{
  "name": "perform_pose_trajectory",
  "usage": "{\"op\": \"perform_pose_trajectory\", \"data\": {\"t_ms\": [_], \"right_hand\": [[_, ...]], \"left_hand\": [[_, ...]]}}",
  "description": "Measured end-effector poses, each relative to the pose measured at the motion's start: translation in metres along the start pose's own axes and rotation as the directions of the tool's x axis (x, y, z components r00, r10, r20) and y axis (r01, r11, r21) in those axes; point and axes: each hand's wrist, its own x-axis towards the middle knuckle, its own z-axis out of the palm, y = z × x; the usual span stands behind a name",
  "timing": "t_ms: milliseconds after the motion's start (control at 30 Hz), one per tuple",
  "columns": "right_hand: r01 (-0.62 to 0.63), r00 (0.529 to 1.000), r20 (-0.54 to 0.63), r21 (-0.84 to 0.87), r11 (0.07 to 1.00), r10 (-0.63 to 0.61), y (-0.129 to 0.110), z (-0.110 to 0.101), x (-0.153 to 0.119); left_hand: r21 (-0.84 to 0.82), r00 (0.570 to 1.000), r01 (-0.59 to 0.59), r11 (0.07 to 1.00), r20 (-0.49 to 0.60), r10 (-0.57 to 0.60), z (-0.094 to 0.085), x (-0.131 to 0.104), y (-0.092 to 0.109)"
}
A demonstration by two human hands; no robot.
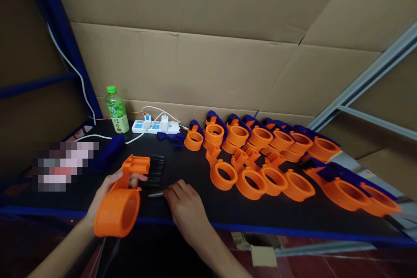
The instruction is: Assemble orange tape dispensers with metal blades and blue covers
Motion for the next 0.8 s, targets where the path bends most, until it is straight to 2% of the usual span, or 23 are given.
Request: {"op": "perform_pose_trajectory", "data": {"t_ms": [167,300,400,500,600,667,800], "right_hand": [[-0.042,0.999,-0.01,0.052,0.998,0.043,-0.004,-0.002,0.001],[-0.067,0.997,-0.023,0.125,0.99,0.071,-0.005,-0.007,0.003],[-0.118,0.988,-0.073,0.244,0.963,0.139,-0.003,-0.014,0.006],[-0.212,0.951,-0.114,0.433,0.876,0.286,0.0,-0.023,0.013],[-0.326,0.897,-0.037,0.616,0.717,0.44,0.003,-0.032,0.023],[-0.364,0.873,0.016,0.686,0.63,0.487,0.002,-0.036,0.029],[-0.353,0.852,-0.018,0.717,0.601,0.523,0.0,-0.038,0.036]], "left_hand": [[-0.042,0.999,0.013,0.999,-0.041,-0.015,0.002,0.0,0.0],[-0.124,0.993,0.061,0.99,-0.091,-0.073,0.002,0.0,-0.003],[-0.076,0.993,0.06,0.995,-0.095,-0.068,0.0,0.002,-0.005],[-0.01,0.995,0.04,0.999,-0.089,-0.04,-0.002,0.004,-0.006],[0.02,0.997,0.028,0.999,-0.076,-0.027,-0.004,0.006,-0.006],[0.034,0.998,0.015,0.999,-0.069,-0.013,-0.004,0.006,-0.007],[0.057,0.997,-0.003,0.998,-0.072,0.007,-0.003,0.004,-0.009]]}}
